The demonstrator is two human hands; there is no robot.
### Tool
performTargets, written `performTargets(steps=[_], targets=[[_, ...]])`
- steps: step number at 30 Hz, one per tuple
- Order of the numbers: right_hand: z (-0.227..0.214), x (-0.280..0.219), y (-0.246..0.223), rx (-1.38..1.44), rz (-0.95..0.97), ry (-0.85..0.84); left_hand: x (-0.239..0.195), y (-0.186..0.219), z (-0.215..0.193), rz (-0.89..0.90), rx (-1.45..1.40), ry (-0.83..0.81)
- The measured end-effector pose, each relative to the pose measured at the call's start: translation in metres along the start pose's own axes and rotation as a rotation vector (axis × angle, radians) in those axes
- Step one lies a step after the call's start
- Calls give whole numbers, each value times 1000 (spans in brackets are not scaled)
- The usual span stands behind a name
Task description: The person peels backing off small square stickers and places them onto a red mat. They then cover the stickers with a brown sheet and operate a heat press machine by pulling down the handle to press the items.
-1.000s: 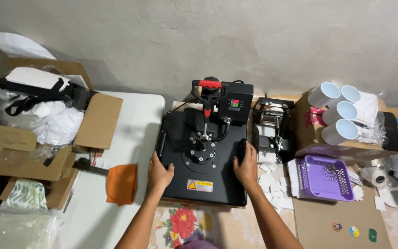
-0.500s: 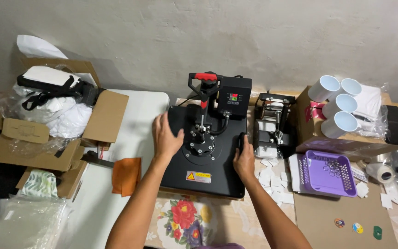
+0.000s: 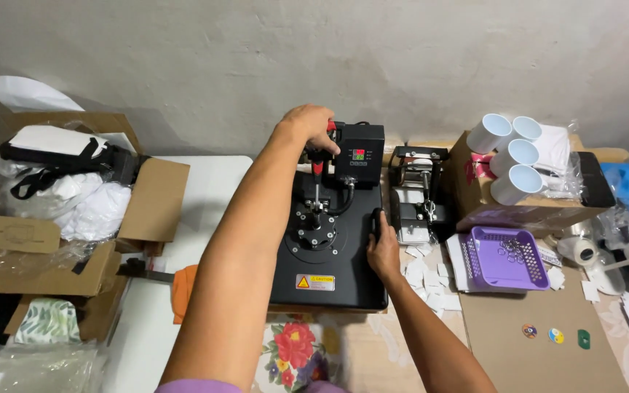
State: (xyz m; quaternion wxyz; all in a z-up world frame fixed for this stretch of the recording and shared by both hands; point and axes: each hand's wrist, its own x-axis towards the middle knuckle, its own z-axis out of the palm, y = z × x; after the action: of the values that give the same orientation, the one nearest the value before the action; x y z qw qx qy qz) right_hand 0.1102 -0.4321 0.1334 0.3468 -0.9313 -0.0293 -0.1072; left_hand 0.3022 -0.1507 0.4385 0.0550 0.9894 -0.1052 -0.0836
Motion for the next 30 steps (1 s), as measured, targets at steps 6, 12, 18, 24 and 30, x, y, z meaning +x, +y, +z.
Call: performTargets(steps=[6, 12, 18, 24, 30], targets=[[-9, 4, -3, 34, 18, -84, -29, 29, -24, -44, 13, -80], [-12, 7, -8, 64, 17, -71, -61, 42, -38, -15, -25, -119], [-7, 5, -2, 80, -15, -25, -58, 46, -28, 23, 6, 20], [-10, 3, -5, 96, -30, -13, -85, 57, -35, -19, -10, 113], [-9, 2, -4, 70, -44, -8, -93, 62, -34, -44, -17, 167]])
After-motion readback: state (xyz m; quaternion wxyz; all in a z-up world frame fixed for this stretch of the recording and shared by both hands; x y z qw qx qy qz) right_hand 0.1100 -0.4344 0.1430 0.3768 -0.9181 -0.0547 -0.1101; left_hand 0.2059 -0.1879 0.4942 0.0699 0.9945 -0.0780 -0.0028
